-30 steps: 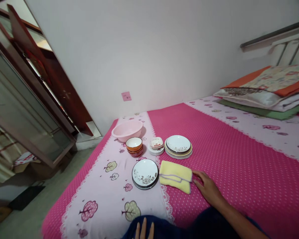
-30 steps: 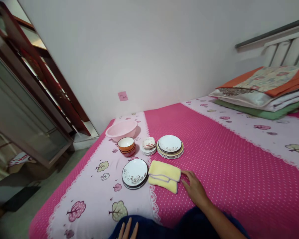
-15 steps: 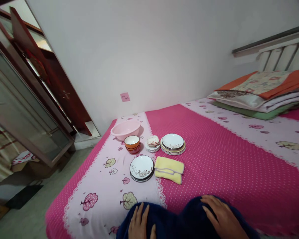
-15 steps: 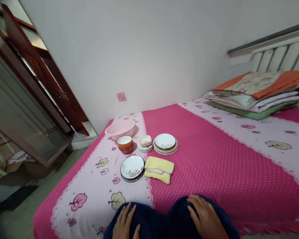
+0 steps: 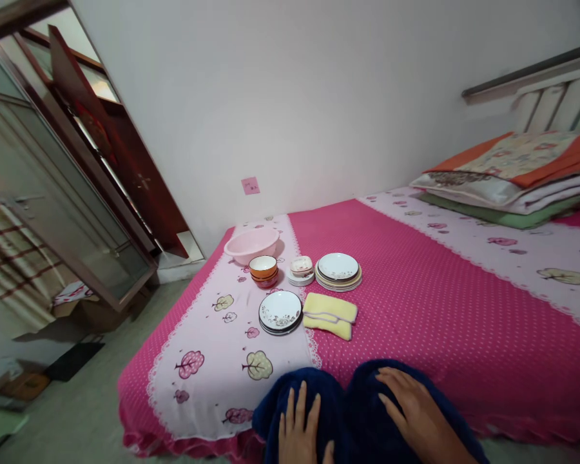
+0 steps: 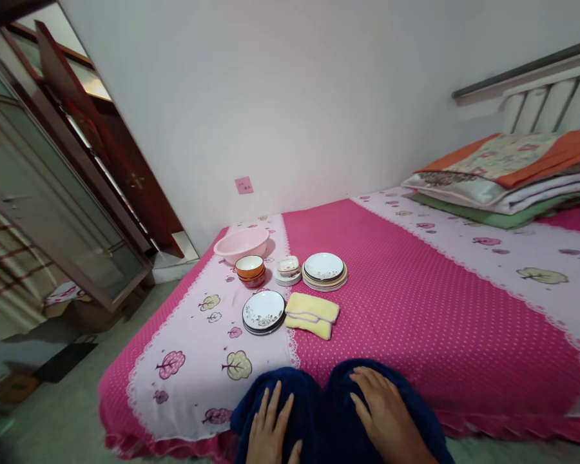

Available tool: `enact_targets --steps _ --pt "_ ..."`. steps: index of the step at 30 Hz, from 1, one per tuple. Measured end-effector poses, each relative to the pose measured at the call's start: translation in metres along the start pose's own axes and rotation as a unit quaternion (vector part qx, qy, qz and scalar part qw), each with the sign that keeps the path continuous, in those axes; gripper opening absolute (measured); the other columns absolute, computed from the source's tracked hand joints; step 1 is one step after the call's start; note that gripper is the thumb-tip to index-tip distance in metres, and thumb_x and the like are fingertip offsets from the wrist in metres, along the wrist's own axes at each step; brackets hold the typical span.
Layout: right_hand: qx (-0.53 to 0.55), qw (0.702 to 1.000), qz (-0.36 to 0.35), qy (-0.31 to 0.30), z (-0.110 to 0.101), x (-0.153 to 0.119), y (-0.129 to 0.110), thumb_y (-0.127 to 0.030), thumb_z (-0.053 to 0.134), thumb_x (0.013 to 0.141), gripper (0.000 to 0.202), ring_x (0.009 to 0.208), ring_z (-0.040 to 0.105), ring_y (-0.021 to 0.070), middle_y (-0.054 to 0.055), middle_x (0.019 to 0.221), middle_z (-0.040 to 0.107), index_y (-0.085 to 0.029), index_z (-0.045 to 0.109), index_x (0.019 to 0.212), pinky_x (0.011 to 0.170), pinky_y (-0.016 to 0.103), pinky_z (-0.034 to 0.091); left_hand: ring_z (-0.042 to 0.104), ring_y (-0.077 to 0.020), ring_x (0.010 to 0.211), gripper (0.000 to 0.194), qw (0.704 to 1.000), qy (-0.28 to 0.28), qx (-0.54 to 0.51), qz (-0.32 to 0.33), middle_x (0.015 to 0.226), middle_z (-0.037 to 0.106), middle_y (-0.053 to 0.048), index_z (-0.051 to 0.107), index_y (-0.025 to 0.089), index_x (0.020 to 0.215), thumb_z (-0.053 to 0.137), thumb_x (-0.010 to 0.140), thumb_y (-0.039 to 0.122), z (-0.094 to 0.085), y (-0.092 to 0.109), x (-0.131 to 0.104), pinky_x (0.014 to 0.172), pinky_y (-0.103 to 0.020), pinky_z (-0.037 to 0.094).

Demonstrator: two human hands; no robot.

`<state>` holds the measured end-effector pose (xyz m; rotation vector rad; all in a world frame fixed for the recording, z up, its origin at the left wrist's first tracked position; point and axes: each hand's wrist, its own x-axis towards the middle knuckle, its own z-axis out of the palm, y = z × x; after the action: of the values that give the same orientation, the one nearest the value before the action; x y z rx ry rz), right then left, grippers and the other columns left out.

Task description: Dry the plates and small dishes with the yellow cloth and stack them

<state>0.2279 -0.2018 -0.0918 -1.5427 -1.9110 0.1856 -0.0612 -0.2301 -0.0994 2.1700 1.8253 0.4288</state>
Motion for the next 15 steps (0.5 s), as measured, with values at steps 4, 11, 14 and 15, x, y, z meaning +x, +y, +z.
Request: enact_targets --steps 4,11,14,15 --pt "-0.083 0.990 -0.094 0.062 -0.007 -0.021 -0.011 -0.032 0.056 0.091 0.036 0.118 0.067 0.0311 0.011 0.129 0.071 -0.023 0.071 0.122 0.100 0.049 0.055 0.022 -0.0419 0.151 0.074 0.994 -0.040 -0.078 0.068 0.164 0.025 -0.008 0.042 0.030 0.152 0.061 0.080 0.025 -0.017 -0.015 0.000 0.116 -0.065 0.030" --pt "-0.115 0.963 -0.228 0.085 -0.022 -0.031 -0.059 -0.028 0.062 0.089 0.039 0.118 0.068 0.0247 0.008 0.132 0.070 -0.023 0.067 0.127 0.095 0.034 0.058 0.025 -0.0357 0.152 0.066 0.990 0.048 -0.112 0.076 0.162 0.032 -0.008 0.049 0.029 0.148 0.058 0.083 0.022 -0.005 -0.031 -0.006 0.119 -0.059 0.027" --pt "-0.104 0.963 -0.243 0.046 -0.008 -0.031 -0.057 -0.025 0.063 0.086 0.039 0.115 0.070 0.0243 0.008 0.130 0.071 -0.024 0.069 0.125 0.094 0.032 0.058 0.025 -0.0365 0.151 0.067 0.992 0.060 -0.103 0.045 0.162 0.031 -0.010 0.049 0.026 0.148 0.060 0.082 0.023 0.000 -0.046 -0.007 0.119 -0.060 0.027" --pt "-0.104 0.965 -0.240 0.031 -0.001 -0.031 -0.053 -0.023 0.063 0.085 0.039 0.113 0.071 0.0244 0.008 0.128 0.072 -0.024 0.070 0.123 0.093 0.031 0.059 0.027 -0.0378 0.151 0.068 0.993 0.052 -0.099 0.026 0.161 0.032 -0.012 0.050 0.024 0.147 0.062 0.080 0.024 0.001 -0.053 -0.006 0.119 -0.060 0.027"
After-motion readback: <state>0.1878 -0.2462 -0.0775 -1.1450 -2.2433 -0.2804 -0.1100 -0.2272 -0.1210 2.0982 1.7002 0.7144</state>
